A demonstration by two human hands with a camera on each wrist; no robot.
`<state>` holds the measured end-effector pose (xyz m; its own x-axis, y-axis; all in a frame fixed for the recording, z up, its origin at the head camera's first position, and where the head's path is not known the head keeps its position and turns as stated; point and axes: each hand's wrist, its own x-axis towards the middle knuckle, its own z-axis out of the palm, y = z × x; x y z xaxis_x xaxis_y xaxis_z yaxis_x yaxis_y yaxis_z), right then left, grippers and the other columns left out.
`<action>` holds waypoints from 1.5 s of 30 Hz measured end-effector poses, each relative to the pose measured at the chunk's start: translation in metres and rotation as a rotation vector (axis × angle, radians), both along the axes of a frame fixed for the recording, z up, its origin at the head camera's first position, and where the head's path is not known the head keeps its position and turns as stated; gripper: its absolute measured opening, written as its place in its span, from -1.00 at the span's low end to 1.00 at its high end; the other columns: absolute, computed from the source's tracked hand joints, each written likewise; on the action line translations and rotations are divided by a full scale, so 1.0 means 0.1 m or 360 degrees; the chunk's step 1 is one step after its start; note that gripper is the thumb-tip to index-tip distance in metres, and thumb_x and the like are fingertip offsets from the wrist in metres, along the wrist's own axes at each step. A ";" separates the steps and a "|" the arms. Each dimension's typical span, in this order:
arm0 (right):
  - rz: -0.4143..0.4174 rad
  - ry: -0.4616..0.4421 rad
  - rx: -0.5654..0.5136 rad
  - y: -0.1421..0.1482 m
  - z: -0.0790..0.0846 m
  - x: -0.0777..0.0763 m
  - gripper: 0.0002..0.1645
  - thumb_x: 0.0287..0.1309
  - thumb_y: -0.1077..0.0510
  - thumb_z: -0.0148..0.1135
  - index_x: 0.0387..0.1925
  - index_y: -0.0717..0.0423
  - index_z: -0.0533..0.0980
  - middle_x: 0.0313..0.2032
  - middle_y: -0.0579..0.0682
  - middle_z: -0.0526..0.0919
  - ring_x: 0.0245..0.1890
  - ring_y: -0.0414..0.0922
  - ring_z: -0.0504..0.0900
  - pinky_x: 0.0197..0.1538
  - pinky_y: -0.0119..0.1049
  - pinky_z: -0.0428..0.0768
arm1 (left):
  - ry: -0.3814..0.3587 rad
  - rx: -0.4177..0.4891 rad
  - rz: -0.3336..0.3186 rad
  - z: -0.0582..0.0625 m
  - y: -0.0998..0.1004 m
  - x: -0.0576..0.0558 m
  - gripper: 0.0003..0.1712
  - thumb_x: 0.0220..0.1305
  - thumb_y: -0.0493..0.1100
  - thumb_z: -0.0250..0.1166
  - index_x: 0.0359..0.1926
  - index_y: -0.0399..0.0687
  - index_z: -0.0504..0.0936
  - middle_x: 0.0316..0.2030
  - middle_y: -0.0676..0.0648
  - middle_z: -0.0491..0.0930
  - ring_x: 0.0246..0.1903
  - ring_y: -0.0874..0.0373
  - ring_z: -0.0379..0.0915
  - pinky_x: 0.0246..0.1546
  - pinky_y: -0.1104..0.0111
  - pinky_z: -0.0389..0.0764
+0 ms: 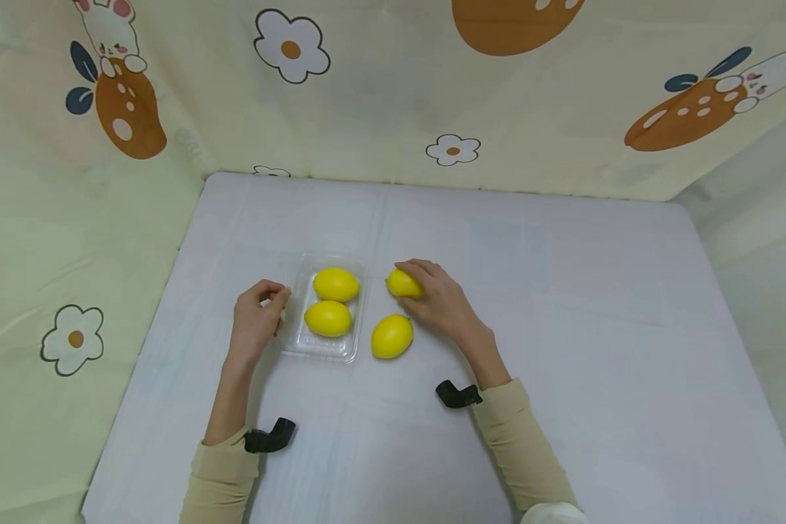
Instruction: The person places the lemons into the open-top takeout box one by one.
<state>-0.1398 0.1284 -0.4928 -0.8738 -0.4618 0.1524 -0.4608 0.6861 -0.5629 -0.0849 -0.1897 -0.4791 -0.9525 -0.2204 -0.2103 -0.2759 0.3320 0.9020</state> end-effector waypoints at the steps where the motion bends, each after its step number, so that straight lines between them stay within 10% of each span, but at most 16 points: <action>1: -0.0002 0.0002 0.0000 0.00 0.00 0.00 -0.30 0.20 0.18 0.47 0.36 0.09 0.46 0.32 0.15 0.51 0.32 0.13 0.49 0.34 0.04 0.53 | -0.0001 0.0000 -0.0004 0.00 0.00 0.00 -0.71 0.50 -0.15 0.21 -0.02 -0.35 0.61 -0.35 -0.09 0.46 -0.76 0.27 0.27 -0.70 0.50 0.38; 17: 0.0012 0.0211 -0.0121 0.01 0.09 0.13 -0.30 0.16 0.18 0.51 0.32 0.12 0.48 0.25 0.17 0.55 0.26 0.12 0.54 0.29 0.00 0.58 | -0.0005 0.0008 -0.0008 0.04 -0.02 0.02 -0.69 0.50 -0.13 0.21 0.00 -0.34 0.61 -0.34 -0.09 0.47 -0.75 0.29 0.27 -0.68 0.50 0.38; 30: 0.0301 0.0432 -0.0237 -0.23 0.39 0.46 -0.30 0.16 0.13 0.53 0.30 0.13 0.47 0.18 0.12 0.57 0.15 0.03 0.62 0.20 -0.18 0.66 | 0.0012 -0.0007 -0.0014 0.05 -0.03 0.01 -0.69 0.50 -0.14 0.21 -0.01 -0.36 0.61 -0.35 -0.11 0.47 -0.76 0.28 0.26 -0.69 0.49 0.37; 45: 0.0577 0.0583 -0.0238 -0.72 0.27 0.68 -0.34 0.15 0.04 0.53 0.24 0.14 0.51 0.12 0.13 0.59 0.04 -0.03 0.68 0.13 -0.34 0.67 | -0.0005 -0.0016 0.0015 -0.01 0.01 -0.01 -0.72 0.49 -0.14 0.22 -0.02 -0.32 0.62 -0.34 -0.10 0.47 -0.74 0.26 0.26 -0.67 0.50 0.38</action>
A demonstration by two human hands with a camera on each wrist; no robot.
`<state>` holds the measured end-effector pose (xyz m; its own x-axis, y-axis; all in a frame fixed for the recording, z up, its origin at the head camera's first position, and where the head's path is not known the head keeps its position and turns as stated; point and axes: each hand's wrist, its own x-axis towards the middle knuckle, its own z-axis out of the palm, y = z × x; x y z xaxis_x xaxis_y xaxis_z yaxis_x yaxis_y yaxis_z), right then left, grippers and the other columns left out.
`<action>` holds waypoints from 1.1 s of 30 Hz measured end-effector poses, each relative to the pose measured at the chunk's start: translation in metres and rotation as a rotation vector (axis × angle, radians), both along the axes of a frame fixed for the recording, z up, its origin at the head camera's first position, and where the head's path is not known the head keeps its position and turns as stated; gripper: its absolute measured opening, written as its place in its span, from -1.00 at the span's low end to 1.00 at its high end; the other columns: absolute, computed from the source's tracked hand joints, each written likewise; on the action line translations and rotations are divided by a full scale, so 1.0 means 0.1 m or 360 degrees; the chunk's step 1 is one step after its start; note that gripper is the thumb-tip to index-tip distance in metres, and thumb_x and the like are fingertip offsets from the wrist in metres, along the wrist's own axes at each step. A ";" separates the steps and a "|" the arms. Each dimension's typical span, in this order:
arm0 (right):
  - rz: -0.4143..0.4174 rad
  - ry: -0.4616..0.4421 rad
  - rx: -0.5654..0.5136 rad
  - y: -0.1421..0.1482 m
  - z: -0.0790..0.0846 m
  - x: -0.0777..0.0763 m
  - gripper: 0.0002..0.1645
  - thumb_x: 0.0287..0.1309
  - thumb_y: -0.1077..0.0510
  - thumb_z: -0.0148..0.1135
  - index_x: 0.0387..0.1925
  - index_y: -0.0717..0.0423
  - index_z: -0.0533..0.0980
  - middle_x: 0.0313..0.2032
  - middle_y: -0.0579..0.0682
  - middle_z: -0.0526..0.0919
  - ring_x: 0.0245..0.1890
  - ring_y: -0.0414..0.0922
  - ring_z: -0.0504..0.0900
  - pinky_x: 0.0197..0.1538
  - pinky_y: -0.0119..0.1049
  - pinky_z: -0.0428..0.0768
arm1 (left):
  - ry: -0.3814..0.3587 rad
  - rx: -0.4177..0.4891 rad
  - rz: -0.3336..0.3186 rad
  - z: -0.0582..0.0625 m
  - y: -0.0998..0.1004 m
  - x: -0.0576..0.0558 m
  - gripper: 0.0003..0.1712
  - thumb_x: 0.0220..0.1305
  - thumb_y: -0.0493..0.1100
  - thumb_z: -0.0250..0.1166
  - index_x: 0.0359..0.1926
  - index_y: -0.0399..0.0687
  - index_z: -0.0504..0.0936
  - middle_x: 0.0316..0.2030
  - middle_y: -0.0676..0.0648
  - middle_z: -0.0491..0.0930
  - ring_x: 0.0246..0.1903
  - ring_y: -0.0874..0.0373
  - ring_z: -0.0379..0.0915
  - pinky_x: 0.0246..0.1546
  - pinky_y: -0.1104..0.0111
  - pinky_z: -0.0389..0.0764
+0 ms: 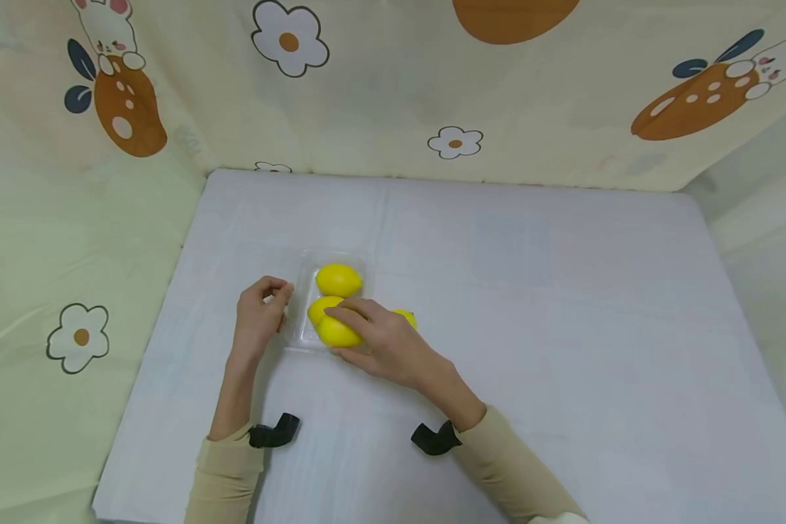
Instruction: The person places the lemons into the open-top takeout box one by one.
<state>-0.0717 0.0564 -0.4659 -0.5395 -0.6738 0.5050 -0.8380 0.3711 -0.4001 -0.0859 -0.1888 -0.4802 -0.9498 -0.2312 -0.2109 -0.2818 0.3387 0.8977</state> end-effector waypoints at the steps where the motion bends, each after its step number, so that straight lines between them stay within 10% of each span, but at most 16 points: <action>1: 0.0003 0.0007 0.0017 -0.02 -0.01 0.01 -0.35 0.16 0.03 0.53 0.23 0.13 0.51 0.12 0.12 0.59 0.04 -0.03 0.68 0.14 -0.33 0.67 | 0.0003 -0.0001 0.0004 -0.01 0.00 0.00 -0.72 0.49 -0.14 0.22 -0.03 -0.32 0.62 -0.34 -0.10 0.48 -0.74 0.26 0.26 -0.67 0.50 0.38; 20: -0.0115 0.0033 0.0158 -0.19 -0.16 0.02 -0.29 0.16 -0.07 0.52 0.28 0.11 0.53 0.16 0.08 0.63 0.13 0.00 0.61 0.25 -0.23 0.59 | 0.0013 0.0036 -0.0008 -0.01 0.00 0.01 -0.70 0.48 -0.12 0.23 -0.03 -0.33 0.61 -0.36 -0.08 0.47 -0.76 0.27 0.25 -0.69 0.49 0.37; 33: -0.0182 0.0006 0.0107 0.19 -0.02 0.05 -0.27 0.07 -0.04 0.60 0.23 0.12 0.53 0.20 0.10 0.61 0.18 0.00 0.57 0.28 -0.19 0.59 | -0.0005 0.0030 -0.0019 0.02 -0.02 0.02 -0.69 0.49 -0.11 0.23 -0.02 -0.33 0.61 -0.34 -0.10 0.48 -0.77 0.27 0.25 -0.69 0.48 0.37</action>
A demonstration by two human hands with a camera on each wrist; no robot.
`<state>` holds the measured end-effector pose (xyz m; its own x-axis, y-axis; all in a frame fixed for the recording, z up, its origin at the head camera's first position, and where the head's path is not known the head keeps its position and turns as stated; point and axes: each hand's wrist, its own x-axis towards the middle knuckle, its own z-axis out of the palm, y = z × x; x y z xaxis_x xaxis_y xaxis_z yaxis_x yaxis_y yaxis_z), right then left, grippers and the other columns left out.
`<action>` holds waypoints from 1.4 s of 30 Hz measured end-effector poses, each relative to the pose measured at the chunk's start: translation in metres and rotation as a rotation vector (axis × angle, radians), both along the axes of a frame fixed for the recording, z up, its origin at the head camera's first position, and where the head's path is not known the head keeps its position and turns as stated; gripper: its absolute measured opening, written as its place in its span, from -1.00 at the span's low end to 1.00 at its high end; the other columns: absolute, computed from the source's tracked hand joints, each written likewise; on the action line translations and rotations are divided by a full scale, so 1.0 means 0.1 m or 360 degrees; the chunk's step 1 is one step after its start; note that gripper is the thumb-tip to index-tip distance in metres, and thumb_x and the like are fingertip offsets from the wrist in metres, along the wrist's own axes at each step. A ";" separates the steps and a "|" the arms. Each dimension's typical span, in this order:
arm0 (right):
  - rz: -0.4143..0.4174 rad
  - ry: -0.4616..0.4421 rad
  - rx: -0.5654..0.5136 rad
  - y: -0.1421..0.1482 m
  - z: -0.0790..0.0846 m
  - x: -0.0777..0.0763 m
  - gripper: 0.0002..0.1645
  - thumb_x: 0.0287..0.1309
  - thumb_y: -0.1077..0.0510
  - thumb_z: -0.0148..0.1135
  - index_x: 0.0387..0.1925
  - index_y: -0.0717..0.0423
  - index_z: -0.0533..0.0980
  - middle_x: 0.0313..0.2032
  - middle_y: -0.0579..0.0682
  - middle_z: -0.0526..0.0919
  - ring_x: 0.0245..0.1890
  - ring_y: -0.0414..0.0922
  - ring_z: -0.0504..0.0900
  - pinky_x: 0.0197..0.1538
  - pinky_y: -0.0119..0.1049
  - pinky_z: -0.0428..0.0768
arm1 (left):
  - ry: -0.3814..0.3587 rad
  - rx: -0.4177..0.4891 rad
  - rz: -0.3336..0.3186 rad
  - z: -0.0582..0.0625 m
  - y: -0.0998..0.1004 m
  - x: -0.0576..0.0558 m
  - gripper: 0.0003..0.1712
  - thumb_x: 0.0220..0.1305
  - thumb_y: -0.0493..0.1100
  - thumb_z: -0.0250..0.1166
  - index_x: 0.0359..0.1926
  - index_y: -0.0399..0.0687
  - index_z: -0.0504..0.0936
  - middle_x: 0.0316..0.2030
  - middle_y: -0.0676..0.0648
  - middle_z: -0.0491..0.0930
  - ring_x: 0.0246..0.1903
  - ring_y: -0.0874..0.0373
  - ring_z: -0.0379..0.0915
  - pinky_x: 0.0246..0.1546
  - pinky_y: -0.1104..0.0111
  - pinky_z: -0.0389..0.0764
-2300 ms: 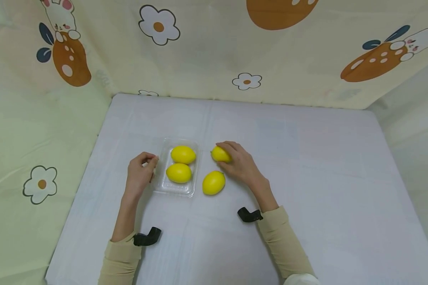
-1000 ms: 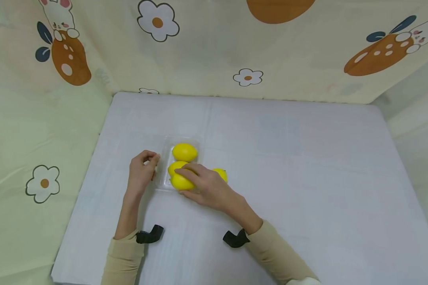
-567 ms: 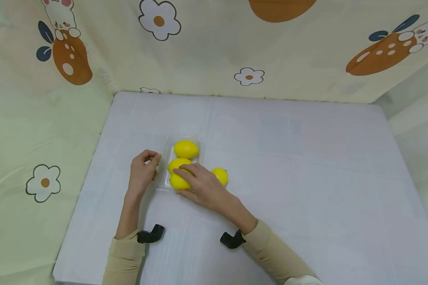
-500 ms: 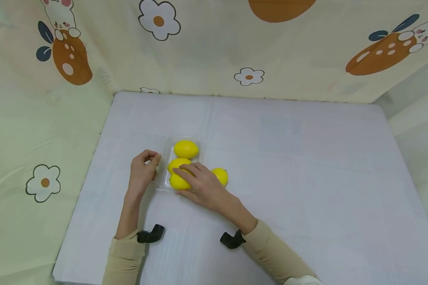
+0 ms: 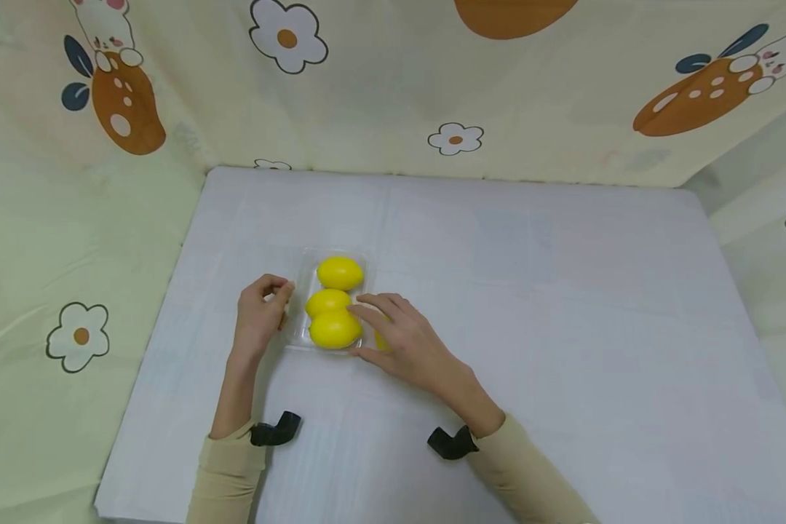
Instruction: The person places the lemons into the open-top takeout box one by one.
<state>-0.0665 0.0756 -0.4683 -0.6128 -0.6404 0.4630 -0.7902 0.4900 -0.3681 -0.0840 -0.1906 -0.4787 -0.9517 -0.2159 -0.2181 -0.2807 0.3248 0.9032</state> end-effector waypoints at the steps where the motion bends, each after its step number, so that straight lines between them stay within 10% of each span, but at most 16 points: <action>1: -0.0012 -0.0002 -0.0002 0.05 0.00 -0.01 -0.26 0.06 -0.02 0.61 0.23 0.12 0.53 0.20 0.10 0.60 0.18 0.01 0.56 0.27 -0.18 0.60 | -0.0002 -0.0003 -0.0001 0.00 0.00 0.00 -0.68 0.49 -0.11 0.23 -0.02 -0.33 0.61 -0.34 -0.10 0.48 -0.76 0.27 0.25 -0.68 0.48 0.38; 19: -0.0035 -0.0258 0.0057 0.41 -0.25 -0.07 -0.27 0.02 0.03 0.63 0.22 0.10 0.56 0.25 0.19 0.55 0.24 0.07 0.55 0.21 -0.09 0.65 | 0.0000 -0.0005 -0.0001 0.00 0.01 -0.01 -0.71 0.49 -0.14 0.21 -0.03 -0.33 0.61 -0.35 -0.08 0.47 -0.76 0.26 0.23 -0.69 0.49 0.37; 42: -0.0067 -0.0215 0.0105 0.45 -0.34 -0.01 -0.27 0.04 0.12 0.61 0.24 0.09 0.51 0.18 0.16 0.54 0.12 0.05 0.62 0.15 -0.15 0.69 | 0.0004 0.0015 -0.0011 0.01 0.00 -0.02 -0.70 0.49 -0.14 0.21 -0.03 -0.35 0.60 -0.36 -0.08 0.46 -0.77 0.27 0.23 -0.70 0.48 0.36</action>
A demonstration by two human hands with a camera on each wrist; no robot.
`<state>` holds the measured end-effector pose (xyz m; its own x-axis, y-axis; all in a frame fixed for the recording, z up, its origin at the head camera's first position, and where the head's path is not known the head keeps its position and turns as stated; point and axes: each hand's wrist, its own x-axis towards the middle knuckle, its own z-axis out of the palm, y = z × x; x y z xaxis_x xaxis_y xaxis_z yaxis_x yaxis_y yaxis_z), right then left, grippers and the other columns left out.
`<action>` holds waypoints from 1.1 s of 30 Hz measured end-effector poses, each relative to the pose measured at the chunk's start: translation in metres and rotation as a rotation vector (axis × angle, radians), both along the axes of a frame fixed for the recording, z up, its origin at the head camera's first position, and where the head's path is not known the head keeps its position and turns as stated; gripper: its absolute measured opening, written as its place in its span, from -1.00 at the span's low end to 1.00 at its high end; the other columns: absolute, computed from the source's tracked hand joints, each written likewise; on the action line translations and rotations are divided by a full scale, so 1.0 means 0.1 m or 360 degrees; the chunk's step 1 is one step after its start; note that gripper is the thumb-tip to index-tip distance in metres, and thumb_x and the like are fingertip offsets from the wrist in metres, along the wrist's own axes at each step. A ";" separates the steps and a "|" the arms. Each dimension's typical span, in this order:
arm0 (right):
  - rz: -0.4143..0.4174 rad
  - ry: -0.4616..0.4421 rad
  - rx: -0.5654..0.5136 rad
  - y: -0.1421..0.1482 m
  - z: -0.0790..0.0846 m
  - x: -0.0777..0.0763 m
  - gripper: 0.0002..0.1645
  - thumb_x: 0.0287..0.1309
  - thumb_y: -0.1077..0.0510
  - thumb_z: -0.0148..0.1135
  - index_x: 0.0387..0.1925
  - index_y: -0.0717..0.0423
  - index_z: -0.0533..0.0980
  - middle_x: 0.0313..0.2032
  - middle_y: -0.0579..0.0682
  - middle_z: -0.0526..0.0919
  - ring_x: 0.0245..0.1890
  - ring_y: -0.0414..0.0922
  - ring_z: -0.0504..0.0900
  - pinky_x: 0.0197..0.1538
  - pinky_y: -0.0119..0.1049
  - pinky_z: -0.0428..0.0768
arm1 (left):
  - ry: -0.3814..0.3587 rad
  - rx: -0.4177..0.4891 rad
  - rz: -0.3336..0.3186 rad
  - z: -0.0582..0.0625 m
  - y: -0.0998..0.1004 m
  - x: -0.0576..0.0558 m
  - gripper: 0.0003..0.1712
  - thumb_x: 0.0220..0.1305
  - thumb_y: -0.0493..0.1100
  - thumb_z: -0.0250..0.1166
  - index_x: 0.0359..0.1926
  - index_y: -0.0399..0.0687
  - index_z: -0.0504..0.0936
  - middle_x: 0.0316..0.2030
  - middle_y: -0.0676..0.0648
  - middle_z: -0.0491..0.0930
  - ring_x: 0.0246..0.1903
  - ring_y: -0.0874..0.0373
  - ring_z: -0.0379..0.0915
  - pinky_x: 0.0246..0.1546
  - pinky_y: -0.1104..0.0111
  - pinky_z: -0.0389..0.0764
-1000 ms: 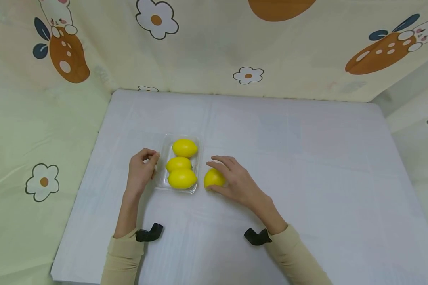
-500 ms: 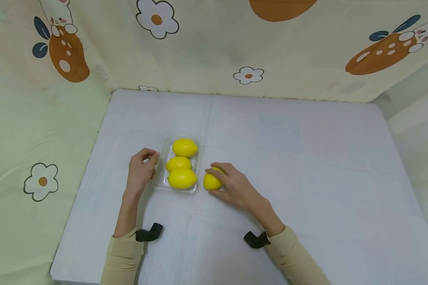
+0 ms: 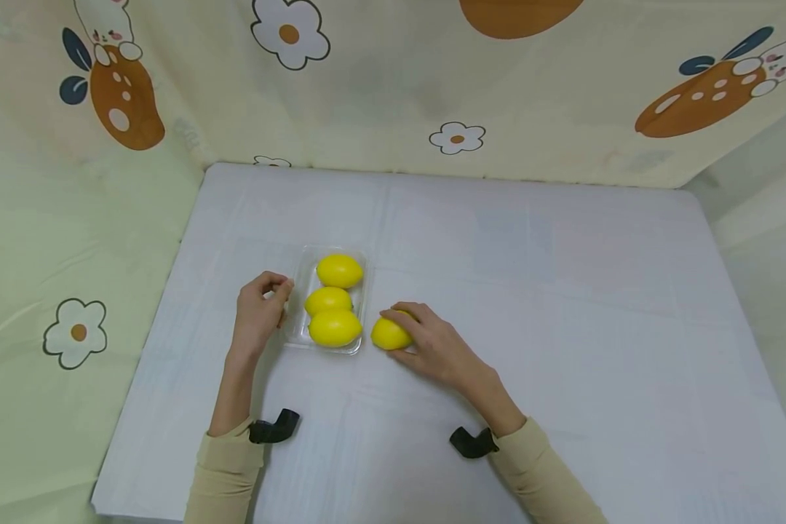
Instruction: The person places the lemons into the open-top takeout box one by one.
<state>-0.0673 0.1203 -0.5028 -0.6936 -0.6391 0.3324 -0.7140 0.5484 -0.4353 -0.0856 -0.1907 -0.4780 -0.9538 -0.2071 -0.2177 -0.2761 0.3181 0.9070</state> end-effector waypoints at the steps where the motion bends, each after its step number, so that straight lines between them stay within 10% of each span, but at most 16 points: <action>1: -0.0005 -0.0001 -0.0003 0.01 0.01 0.00 -0.27 0.03 0.13 0.61 0.24 0.09 0.51 0.17 0.16 0.54 0.12 0.05 0.62 0.15 -0.15 0.69 | 0.0000 0.0000 -0.0001 0.00 0.00 0.00 -0.69 0.49 -0.13 0.21 -0.03 -0.35 0.60 -0.36 -0.09 0.46 -0.77 0.27 0.23 -0.70 0.48 0.36; 18: -0.0012 0.0006 -0.0155 -0.17 0.44 -0.37 -0.26 0.14 0.08 0.54 0.31 0.15 0.44 0.20 0.15 0.54 0.18 0.04 0.58 0.27 -0.14 0.61 | 0.0004 0.0018 0.0002 -0.04 -0.02 -0.02 -0.71 0.49 -0.13 0.22 -0.04 -0.33 0.60 -0.36 -0.09 0.46 -0.75 0.25 0.24 -0.69 0.49 0.36; 33: 0.0094 0.0004 -0.0054 -0.66 0.48 -0.62 -0.25 0.13 0.01 0.56 0.30 0.14 0.48 0.18 0.16 0.58 0.14 0.04 0.62 0.22 -0.15 0.64 | 0.0010 0.0067 -0.0007 -0.05 -0.02 -0.02 -0.71 0.50 -0.12 0.23 -0.04 -0.33 0.59 -0.32 -0.13 0.47 -0.75 0.26 0.23 -0.66 0.50 0.37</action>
<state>-0.1294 0.0544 -0.4549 -0.6541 -0.6673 0.3562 -0.7458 0.4905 -0.4508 -0.0880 -0.1929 -0.4833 -0.9560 -0.1935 -0.2204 -0.2692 0.2806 0.9213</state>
